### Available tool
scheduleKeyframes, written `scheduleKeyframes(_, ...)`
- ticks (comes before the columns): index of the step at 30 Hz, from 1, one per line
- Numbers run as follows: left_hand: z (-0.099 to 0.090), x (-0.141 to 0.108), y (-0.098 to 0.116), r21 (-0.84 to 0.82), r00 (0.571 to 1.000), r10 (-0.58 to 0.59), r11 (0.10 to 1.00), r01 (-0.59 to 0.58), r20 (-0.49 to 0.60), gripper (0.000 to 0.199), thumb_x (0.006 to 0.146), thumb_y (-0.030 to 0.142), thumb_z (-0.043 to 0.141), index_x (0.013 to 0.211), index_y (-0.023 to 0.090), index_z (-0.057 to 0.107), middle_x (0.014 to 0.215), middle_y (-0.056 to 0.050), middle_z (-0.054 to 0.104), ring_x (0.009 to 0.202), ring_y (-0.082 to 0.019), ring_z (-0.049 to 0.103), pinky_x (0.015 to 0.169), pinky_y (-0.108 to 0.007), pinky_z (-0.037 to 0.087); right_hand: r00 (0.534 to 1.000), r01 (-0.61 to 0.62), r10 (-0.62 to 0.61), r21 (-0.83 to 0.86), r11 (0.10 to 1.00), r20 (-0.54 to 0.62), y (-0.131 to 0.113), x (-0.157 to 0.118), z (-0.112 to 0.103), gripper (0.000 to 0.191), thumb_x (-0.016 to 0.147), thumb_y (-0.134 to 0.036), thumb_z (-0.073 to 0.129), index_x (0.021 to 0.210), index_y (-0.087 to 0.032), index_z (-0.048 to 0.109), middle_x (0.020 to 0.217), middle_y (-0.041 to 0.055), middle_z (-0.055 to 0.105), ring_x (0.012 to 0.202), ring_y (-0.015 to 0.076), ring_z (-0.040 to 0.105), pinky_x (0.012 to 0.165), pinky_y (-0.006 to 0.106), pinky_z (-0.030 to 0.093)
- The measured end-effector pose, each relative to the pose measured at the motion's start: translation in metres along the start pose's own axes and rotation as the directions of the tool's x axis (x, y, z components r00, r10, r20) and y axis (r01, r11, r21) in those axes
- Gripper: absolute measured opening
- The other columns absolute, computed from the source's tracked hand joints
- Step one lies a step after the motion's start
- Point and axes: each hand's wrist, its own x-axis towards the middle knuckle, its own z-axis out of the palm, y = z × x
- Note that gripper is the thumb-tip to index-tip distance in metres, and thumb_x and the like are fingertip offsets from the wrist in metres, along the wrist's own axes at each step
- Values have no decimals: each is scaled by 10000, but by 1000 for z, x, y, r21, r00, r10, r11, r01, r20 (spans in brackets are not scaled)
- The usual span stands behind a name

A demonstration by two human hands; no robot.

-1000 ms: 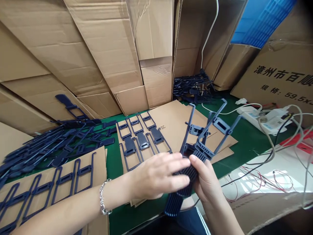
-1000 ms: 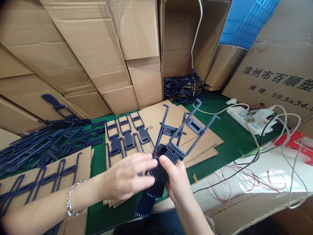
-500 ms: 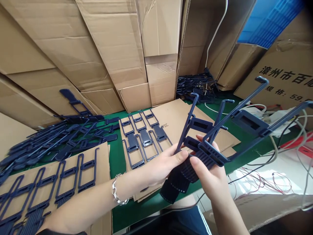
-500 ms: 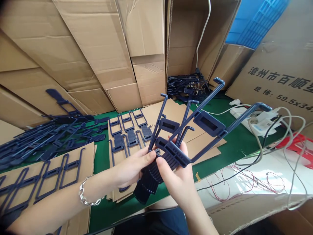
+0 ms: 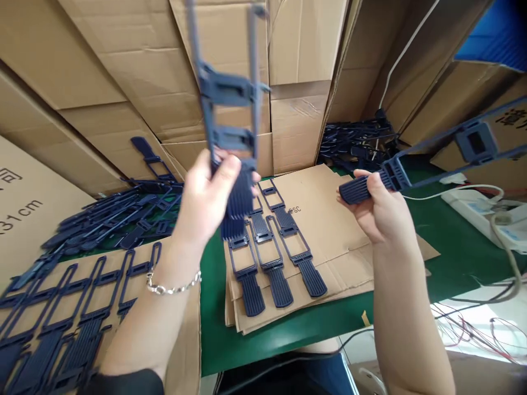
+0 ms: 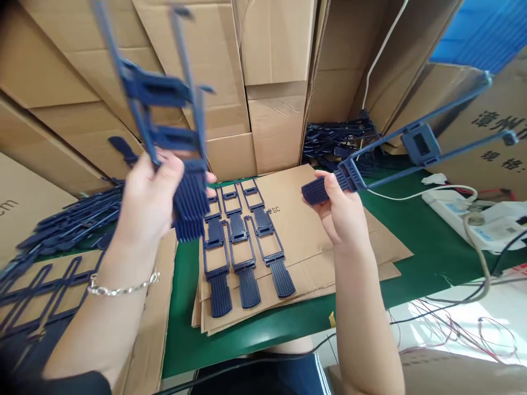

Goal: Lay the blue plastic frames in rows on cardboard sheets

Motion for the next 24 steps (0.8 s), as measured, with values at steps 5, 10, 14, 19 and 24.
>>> scheduleKeyframes(5,-47,45,-2,310,754,440,894,-322,-488,141,901,274,453,934,155,385,777,15,520,655,-110,618,521,-236,531,963,-112,64,-172,979,-263,49,30,12,479,709,-607,499,819,-146,567,801,51,551,743,167,558,605,290,464)
scheduleKeyframes(10,-49,53,-9,119,716,335,934,-336,-612,85,939,237,258,937,188,327,909,-20,503,700,-101,611,562,-281,550,977,-159,45,-569,807,-208,61,25,3,435,634,-553,610,749,-133,608,696,67,597,700,209,560,649,327,432)
scheduleKeyframes(14,-46,46,-24,198,710,358,933,-301,-606,103,916,316,355,926,220,318,912,16,506,756,-101,616,623,-286,555,980,-193,88,-749,633,-178,56,18,-1,385,646,-460,623,891,-167,576,832,93,640,776,229,576,668,320,429)
scheduleKeyframes(19,-57,48,-41,206,718,347,938,-280,-603,116,889,300,409,895,215,331,888,29,525,742,-110,624,619,-294,555,953,-273,252,-839,471,-169,66,17,-2,435,710,-445,541,1042,-167,505,939,138,633,828,260,589,660,337,442)
scheduleKeyframes(24,-63,62,-53,143,709,359,927,-346,-608,119,865,282,414,892,192,341,866,-3,544,664,-134,632,550,-314,566,915,-305,358,-900,310,-186,72,18,-2,447,744,-471,513,1067,-163,507,971,148,621,875,284,593,666,355,457)
